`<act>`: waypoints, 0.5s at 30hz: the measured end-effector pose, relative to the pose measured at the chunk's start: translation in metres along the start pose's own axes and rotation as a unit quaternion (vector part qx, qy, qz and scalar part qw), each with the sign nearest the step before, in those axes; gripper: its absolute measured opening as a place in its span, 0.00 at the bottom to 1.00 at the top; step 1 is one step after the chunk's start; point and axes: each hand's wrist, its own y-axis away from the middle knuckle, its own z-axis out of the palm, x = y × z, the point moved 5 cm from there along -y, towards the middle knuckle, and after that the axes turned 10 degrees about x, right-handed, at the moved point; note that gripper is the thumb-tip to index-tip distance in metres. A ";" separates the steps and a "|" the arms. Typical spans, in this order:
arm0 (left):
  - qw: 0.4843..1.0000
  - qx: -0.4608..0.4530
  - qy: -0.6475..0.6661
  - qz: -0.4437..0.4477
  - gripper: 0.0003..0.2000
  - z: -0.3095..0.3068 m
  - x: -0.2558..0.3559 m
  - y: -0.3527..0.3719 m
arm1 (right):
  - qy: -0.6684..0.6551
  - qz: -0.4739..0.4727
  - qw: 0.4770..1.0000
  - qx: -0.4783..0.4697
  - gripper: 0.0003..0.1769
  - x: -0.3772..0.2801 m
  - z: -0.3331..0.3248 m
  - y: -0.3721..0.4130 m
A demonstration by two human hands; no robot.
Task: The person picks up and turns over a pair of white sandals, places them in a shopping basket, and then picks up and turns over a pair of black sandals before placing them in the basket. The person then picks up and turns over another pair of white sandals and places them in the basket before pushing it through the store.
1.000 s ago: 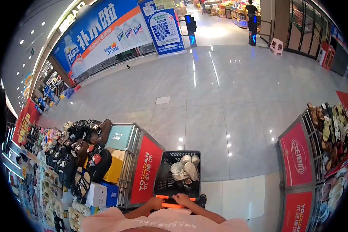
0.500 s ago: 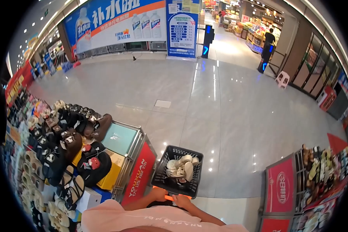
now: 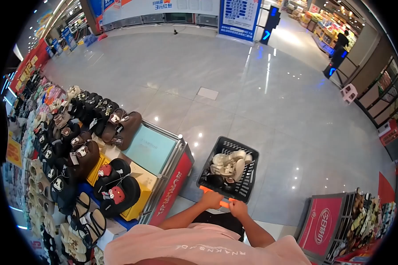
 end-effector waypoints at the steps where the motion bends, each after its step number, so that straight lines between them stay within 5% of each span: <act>1: 1.000 0.016 0.007 -0.004 0.11 -0.006 0.000 -0.011 | 0.002 -0.009 1.000 0.019 0.21 0.002 -0.006 -0.013; 9: 0.993 0.069 0.002 -0.098 0.11 -0.005 -0.015 -0.096 | -0.026 -0.043 0.998 -0.035 0.22 0.016 -0.058 -0.110; 15: 0.988 -0.018 -0.077 -0.133 0.15 -0.040 -0.011 -0.163 | -0.079 -0.090 0.993 -0.005 0.20 0.030 -0.082 -0.184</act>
